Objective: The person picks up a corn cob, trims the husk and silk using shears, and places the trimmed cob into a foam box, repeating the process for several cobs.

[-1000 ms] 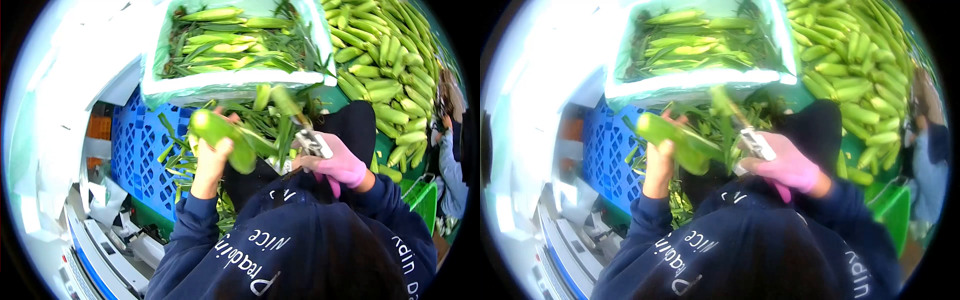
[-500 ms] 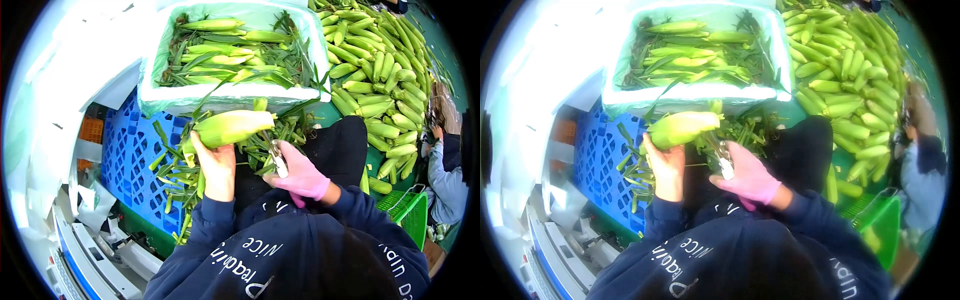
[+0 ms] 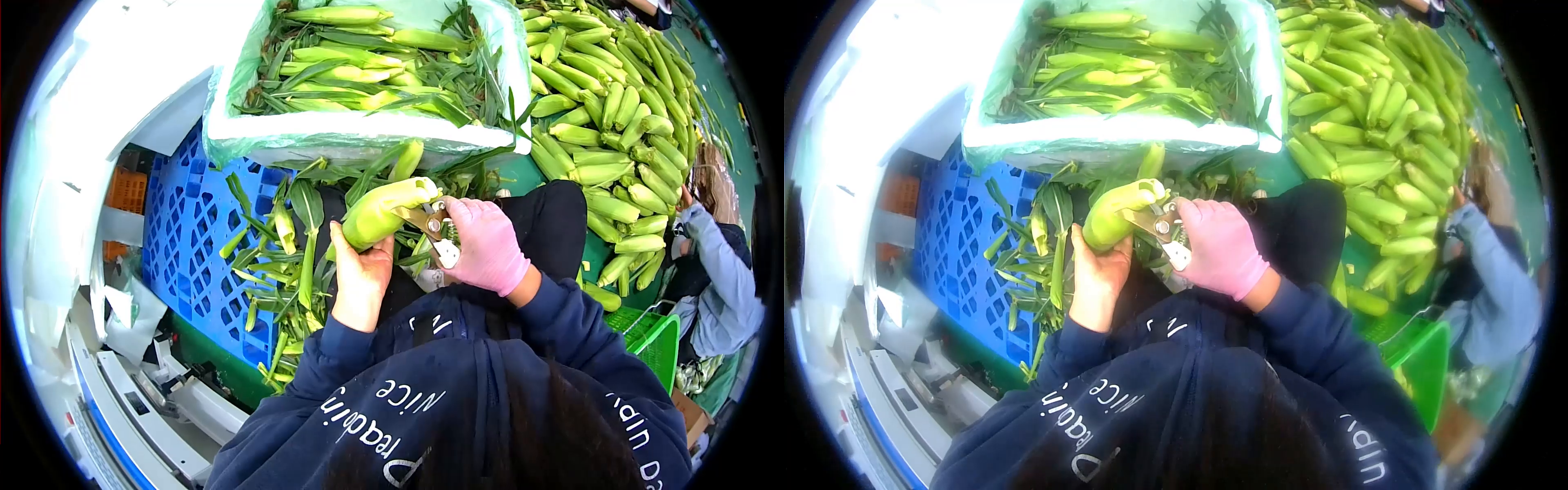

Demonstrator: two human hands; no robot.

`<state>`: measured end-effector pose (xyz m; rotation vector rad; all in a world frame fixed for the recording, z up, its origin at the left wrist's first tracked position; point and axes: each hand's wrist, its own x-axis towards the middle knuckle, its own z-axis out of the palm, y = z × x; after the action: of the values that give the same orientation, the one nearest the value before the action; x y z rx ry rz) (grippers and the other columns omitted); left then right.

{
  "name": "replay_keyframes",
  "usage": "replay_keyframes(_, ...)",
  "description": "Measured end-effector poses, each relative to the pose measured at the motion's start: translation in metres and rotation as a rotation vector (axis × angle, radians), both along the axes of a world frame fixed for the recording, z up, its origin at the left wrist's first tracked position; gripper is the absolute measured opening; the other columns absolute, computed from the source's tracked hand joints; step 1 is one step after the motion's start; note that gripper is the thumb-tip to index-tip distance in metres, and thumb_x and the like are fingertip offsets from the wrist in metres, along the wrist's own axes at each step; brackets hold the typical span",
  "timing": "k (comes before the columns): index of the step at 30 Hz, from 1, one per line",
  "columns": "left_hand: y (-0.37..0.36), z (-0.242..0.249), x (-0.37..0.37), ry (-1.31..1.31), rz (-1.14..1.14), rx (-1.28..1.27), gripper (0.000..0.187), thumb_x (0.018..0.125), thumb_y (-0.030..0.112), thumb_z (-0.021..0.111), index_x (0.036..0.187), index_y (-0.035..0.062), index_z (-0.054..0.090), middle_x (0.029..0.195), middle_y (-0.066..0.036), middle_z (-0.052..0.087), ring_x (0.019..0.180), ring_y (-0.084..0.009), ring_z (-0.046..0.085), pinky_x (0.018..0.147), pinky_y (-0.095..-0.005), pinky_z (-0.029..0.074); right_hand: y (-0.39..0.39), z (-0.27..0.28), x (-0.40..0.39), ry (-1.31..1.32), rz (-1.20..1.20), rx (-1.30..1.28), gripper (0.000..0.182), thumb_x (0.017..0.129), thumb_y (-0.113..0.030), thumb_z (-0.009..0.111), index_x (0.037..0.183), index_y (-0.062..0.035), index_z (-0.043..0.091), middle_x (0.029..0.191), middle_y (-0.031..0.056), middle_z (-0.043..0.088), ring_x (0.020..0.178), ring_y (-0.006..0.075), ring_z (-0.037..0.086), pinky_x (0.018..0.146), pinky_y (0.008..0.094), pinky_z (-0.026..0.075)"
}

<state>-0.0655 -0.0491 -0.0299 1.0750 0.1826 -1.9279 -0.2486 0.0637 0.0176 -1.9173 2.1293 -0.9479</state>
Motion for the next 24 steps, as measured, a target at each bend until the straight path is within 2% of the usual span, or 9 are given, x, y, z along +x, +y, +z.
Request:
replay_keyframes(7,-0.007,0.01,0.02,-0.057,-0.2,-0.075,0.06,0.098,0.054,0.058,0.131,0.003,0.056,0.13,-0.016,0.063,0.119,-0.0323,0.063,0.104,-0.0487,0.052,0.021,0.016,0.005,-0.538,0.293,0.357,0.044,0.078,-0.036,0.081,0.103,-0.0051,0.063,0.084,0.0184,0.066,0.076,0.0394,0.067,0.068,0.043,0.054)
replay_keyframes(12,-0.018,0.004,0.049,0.564,-0.49,-0.322,0.07,0.095,0.052,0.061,0.145,0.0065,0.047,0.134,-0.023,0.058,0.113,-0.0361,0.064,0.088,-0.0493,0.057,0.037,0.003,0.025,-1.213,0.854,0.675,0.048,0.086,-0.024,0.079,0.125,-0.0009,0.064,0.102,0.0104,0.07,0.092,0.0188,0.064,0.08,0.0352,0.053)
replay_keyframes(13,-0.012,0.007,0.046,0.776,-0.457,-0.366,0.073,0.093,0.05,0.064,0.15,0.0081,0.044,0.143,-0.024,0.053,0.116,-0.0378,0.062,0.086,-0.0509,0.058,0.045,0.012,0.033,-1.691,0.7,0.496,0.055,0.088,-0.024,0.079,0.134,-0.0009,0.059,0.109,0.0101,0.07,0.096,0.016,0.062,0.082,0.0348,0.053)
replay_keyframes(14,-0.019,0.018,0.064,0.564,-0.45,-0.401,0.088,0.081,0.046,0.077,0.148,0.0002,0.041,0.132,-0.023,0.06,0.104,-0.0401,0.069,0.083,-0.0532,0.063,0.039,0.019,0.02,-1.625,0.701,0.545,0.065,0.084,-0.029,0.083,0.135,0.0023,0.057,0.101,0.0103,0.07,0.091,0.0153,0.063,0.082,0.0331,0.052)
replay_keyframes(15,-0.038,-0.016,0.064,0.85,-0.513,-0.57,0.088,0.081,0.041,0.077,0.15,0.0025,0.039,0.137,-0.023,0.056,0.115,-0.0423,0.064,0.086,-0.0561,0.062,0.037,0.028,0.004,-1.723,0.709,0.534,0.069,0.08,-0.031,0.085,0.133,0.0038,0.057,0.097,0.01,0.07,0.088,0.0149,0.063,0.08,0.0315,0.052)
replay_keyframes(18,-0.028,0.013,0.089,0.619,-0.419,-0.413,0.09,0.081,0.039,0.073,0.159,0.0219,0.032,0.164,-0.024,0.024,0.15,-0.0435,0.031,0.088,-0.0554,0.062,0.023,0.036,-0.014,-1.683,0.567,0.404,0.073,0.076,-0.032,0.083,0.132,0.0064,0.056,0.086,0.0071,0.066,0.079,0.018,0.064,0.076,0.0287,0.05)
replay_keyframes(20,-0.023,0.015,0.11,0.531,-0.421,-0.301,0.093,0.081,0.043,0.072,0.161,0.0255,0.027,0.165,-0.025,0.021,0.151,-0.0436,0.029,0.086,-0.052,0.064,0.011,0.029,-0.003,-1.799,0.306,0.288,0.074,0.08,-0.032,0.08,0.136,0.0066,0.051,0.088,0.0043,0.062,0.077,0.0176,0.063,0.075,0.029,0.051)
replay_keyframes(22,-0.02,0.027,0.122,0.396,-0.556,-0.376,0.099,0.08,0.047,0.077,0.162,0.0309,0.025,0.163,-0.03,0.022,0.136,-0.0393,0.052,0.078,-0.0455,0.065,-0.011,0.003,-0.017,-1.107,0.148,0.714,0.054,0.087,-0.024,0.067,0.13,0.0055,0.053,0.09,0.0063,0.06,0.09,0.0234,0.065,0.077,0.0382,0.054)
replay_keyframes(24,-0.02,0.04,0.13,0.314,-0.66,-0.469,0.108,0.079,0.049,0.08,0.164,0.0239,0.019,0.145,-0.032,0.048,0.11,-0.037,0.069,0.075,-0.0435,0.064,-0.012,-0.056,-0.004,0.256,0.073,0.635,0.051,0.081,-0.03,0.074,0.12,0.0008,0.059,0.095,0.0121,0.065,0.092,0.0295,0.067,0.084,0.041,0.05)
